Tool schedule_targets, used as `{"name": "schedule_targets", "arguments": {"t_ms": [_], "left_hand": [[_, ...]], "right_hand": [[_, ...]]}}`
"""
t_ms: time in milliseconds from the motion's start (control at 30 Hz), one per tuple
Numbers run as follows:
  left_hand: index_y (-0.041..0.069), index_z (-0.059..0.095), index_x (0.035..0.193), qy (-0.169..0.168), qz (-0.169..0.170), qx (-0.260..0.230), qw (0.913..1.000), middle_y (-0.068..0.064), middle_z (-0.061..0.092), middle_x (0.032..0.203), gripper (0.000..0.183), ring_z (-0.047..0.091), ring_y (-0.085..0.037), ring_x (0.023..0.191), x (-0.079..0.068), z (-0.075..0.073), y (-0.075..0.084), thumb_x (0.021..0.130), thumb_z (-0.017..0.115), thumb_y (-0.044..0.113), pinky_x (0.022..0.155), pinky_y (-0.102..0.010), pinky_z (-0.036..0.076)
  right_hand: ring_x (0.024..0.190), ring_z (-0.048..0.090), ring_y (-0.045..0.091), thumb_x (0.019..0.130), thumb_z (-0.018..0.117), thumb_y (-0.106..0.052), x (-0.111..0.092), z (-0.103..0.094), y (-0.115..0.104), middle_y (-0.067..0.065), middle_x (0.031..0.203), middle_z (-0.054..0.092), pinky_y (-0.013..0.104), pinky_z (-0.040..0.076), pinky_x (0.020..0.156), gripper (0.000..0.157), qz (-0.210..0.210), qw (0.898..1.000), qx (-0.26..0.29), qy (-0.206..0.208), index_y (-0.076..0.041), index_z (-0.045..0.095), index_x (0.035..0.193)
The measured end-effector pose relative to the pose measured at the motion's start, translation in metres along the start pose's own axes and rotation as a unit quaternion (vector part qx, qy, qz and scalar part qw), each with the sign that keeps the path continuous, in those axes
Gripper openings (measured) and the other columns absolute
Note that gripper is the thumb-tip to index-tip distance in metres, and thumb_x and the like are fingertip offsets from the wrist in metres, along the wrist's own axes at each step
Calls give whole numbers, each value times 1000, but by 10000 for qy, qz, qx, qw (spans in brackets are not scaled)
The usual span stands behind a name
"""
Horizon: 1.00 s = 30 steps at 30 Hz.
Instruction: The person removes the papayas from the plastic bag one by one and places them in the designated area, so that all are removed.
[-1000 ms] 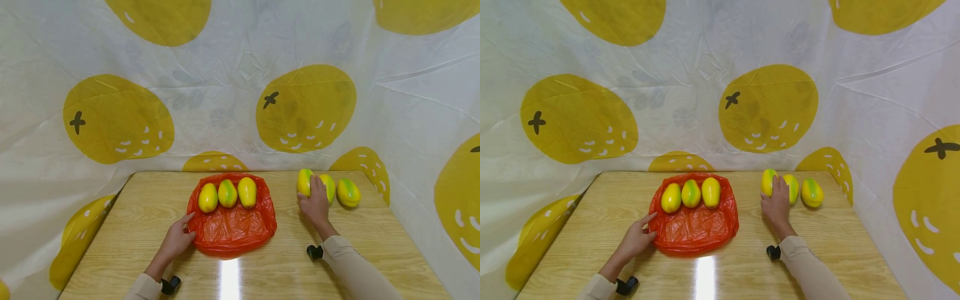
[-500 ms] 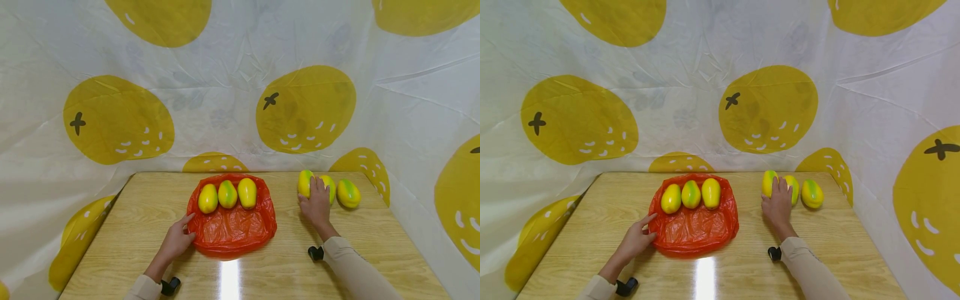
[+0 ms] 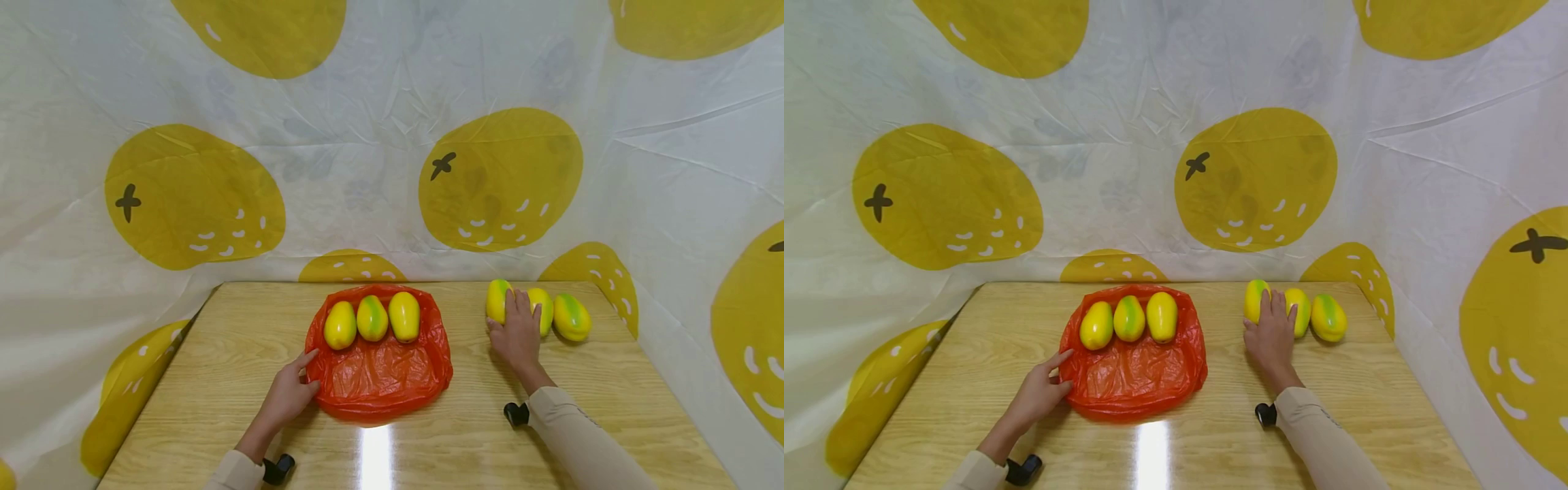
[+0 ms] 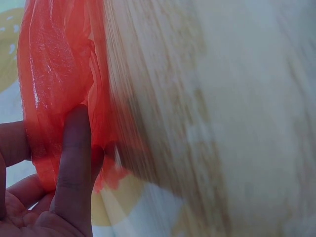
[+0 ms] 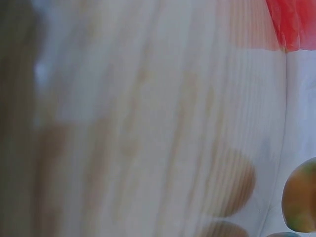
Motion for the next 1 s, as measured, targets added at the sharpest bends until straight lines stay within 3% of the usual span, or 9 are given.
{"name": "schedule_targets", "arguments": {"t_ms": [300, 1000], "left_hand": [[6, 47, 156, -21, 28, -8, 10000, -29, 32, 166, 69, 63, -30, 112, -1, 0, 1, 90, 65, 0, 69, -23, 54], [6, 47, 156, 8, 23, 4, 10000, -28, 32, 167, 69, 62, -29, 108, 0, 0, 0, 90, 65, 0, 65, -22, 52]], "right_hand": [[152, 28, 51, 93, 68, -16, 0, 0, 2, 35, 157, 39, 73, 11, 124, 74, 33, 10000, -9, 8, 13, 36, 153], [154, 24, 52, 95, 65, -19, 1, 1, 6, 37, 159, 35, 73, 8, 125, 75, 111, 9994, -173, -292, 13, 33, 155]]}}
Point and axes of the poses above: each hand's wrist, its own x-axis towards the middle knuckle, its own z-axis out of the palm, y = z × x, the point moved 5 cm from there along x, towards the middle knuckle
